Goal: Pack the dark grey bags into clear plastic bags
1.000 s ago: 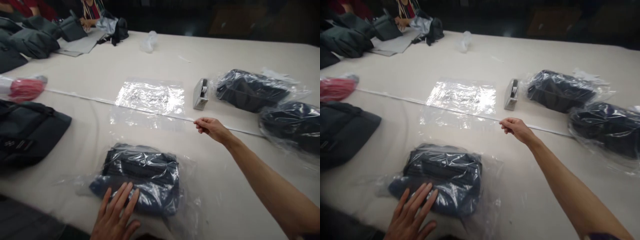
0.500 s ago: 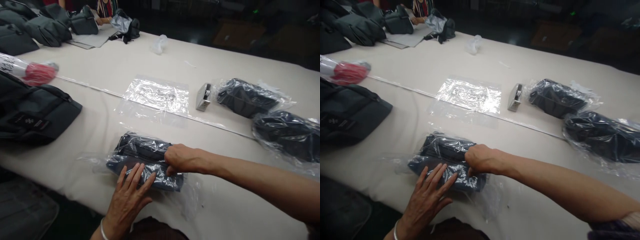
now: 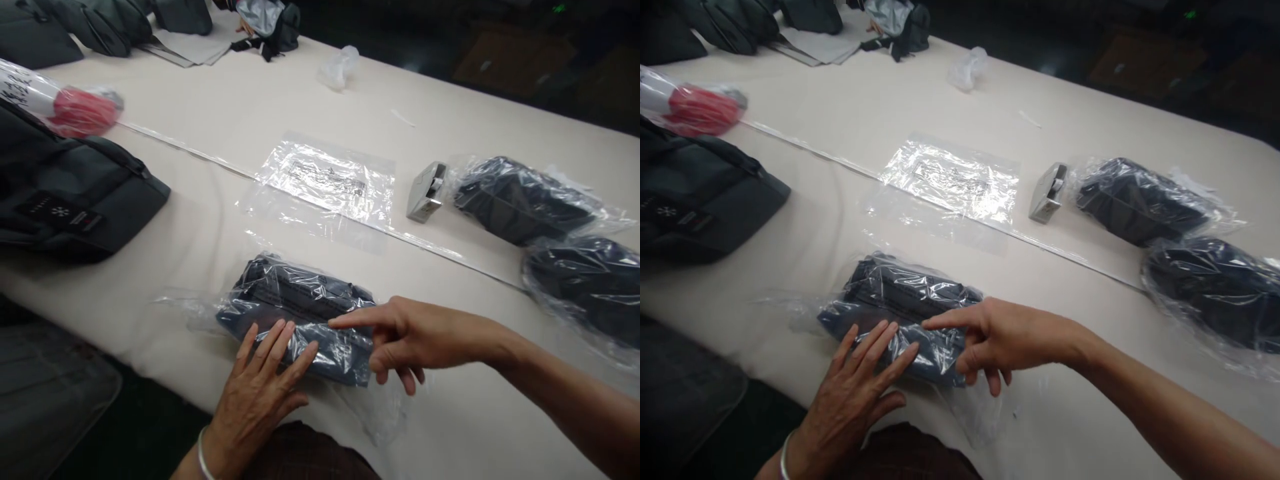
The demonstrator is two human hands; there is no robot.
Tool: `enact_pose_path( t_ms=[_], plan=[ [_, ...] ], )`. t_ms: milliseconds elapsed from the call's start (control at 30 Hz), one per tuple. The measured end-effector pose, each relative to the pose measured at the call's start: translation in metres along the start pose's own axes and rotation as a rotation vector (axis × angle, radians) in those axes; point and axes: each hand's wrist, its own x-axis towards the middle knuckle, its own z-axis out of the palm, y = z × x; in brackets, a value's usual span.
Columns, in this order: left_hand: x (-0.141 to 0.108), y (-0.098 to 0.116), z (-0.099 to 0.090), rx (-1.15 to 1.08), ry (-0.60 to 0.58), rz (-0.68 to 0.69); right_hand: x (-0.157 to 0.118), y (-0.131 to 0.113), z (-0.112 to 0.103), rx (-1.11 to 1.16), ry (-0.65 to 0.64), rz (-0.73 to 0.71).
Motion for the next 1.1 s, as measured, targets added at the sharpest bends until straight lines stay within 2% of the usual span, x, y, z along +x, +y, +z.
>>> enact_pose_path(
  t_ms=[67,133,233,333,467,567,700,833,900,967,1100],
  plan=[
    [0.000,0.000,-0.001,0.003,-0.003,-0.002,0.002,0.021,0.013,0.259,-0.116,0.005],
    [0.000,0.000,-0.001,0.006,-0.005,0.000,0.010,0.046,0.026,0.432,-0.156,-0.045],
    [0.001,0.000,-0.002,0.015,-0.010,0.006,0.025,0.079,0.040,0.496,-0.004,-0.114],
    [0.001,0.004,-0.004,0.041,-0.018,-0.010,0.034,0.096,0.044,0.455,0.129,-0.116],
    [0.005,0.016,-0.014,0.067,0.052,-0.025,0.035,0.099,0.044,0.430,0.144,-0.124],
    [0.015,0.027,-0.022,-0.006,0.096,0.055,0.034,0.098,0.043,0.416,0.130,-0.133],
    [0.035,0.038,-0.022,-0.045,0.041,0.181,0.034,0.097,0.042,0.394,0.139,-0.159],
    [0.048,0.042,-0.012,-0.020,0.005,0.161,0.034,0.092,0.042,0.372,0.141,-0.115],
    [0.050,0.042,-0.009,-0.025,-0.005,0.157,0.033,0.090,0.043,0.315,0.150,-0.080],
    [0.052,0.041,-0.008,-0.029,-0.012,0.160,0.030,0.088,0.043,0.129,0.199,-0.107],
    [0.055,0.040,-0.008,-0.040,-0.008,0.164,0.022,0.089,0.039,-0.624,0.462,-0.268]
  ],
)
